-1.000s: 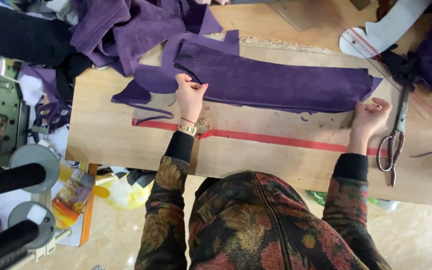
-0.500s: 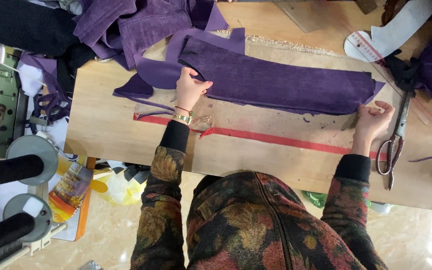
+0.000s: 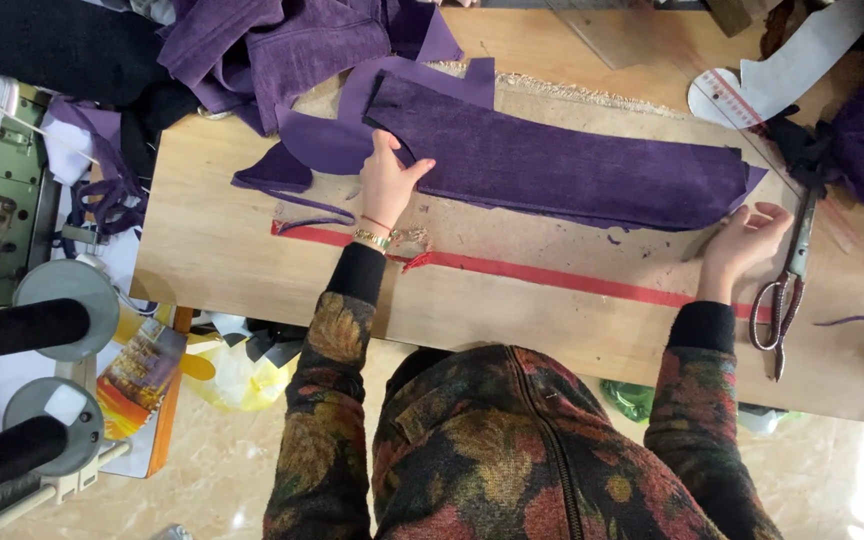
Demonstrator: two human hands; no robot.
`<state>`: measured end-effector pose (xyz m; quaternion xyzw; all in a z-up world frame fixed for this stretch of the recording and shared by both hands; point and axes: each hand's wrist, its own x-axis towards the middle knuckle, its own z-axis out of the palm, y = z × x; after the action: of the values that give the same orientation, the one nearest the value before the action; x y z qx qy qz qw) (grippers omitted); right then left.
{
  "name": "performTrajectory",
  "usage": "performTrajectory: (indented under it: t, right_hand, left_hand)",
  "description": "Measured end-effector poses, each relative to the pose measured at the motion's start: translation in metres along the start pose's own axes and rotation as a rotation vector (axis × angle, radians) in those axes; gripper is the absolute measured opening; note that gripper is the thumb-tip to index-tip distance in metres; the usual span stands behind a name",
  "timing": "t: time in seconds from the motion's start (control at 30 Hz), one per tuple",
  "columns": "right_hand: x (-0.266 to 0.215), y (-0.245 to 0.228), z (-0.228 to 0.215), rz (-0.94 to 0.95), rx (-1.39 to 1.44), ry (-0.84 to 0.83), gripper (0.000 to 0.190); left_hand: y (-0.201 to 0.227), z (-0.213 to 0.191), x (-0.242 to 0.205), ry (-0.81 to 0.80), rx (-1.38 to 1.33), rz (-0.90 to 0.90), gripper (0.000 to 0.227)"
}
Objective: The person cuts a piece of purple fabric using shears on a wooden table, trimming the edges and separating sections. After finishing with the purple material, the person picks up a piece of black fabric and lays it on the table.
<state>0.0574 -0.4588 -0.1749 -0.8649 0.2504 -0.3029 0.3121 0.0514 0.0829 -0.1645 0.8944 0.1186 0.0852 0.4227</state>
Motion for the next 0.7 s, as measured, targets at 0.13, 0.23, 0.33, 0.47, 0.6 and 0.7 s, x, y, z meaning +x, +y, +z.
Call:
performTrajectory:
  t: [0.13,0.23,0.33,0.47,0.6,0.7]
  right_hand:
    - [-0.042,-0.06,0.0,-0.183,-0.025,-0.017,0.02]
    - [-0.075,-0.086,0.002,-0.417,-0.177,-0.187,0.015]
    - [-0.083,-0.089,0.005,-0.536,-0.217,-0.249,0.018]
    - [-0.073,-0.081,0.002,-0.45,-0.259,-0.231,0.017]
    - [-0.073,-0.084,0.004,-0.454,-0.315,-0.12,0.029]
    - [-0.073,-0.084,0.004,-0.427,-0.333,-0.098,0.034]
  left_hand:
    - [-0.016,-0.01,-0.011,0.107,-0.044,0.119,0.035]
    - [-0.019,-0.018,-0.023,0.17,-0.04,0.263,0.017]
    - [-0.023,-0.014,-0.025,0.245,0.031,0.328,0.016]
    - [-0.022,-0.015,-0.028,0.237,0.033,0.325,0.014]
    - [-0.014,-0.02,-0.029,0.132,0.077,0.32,0.011]
    - [-0.011,-0.021,-0.03,0.104,0.07,0.318,0.01]
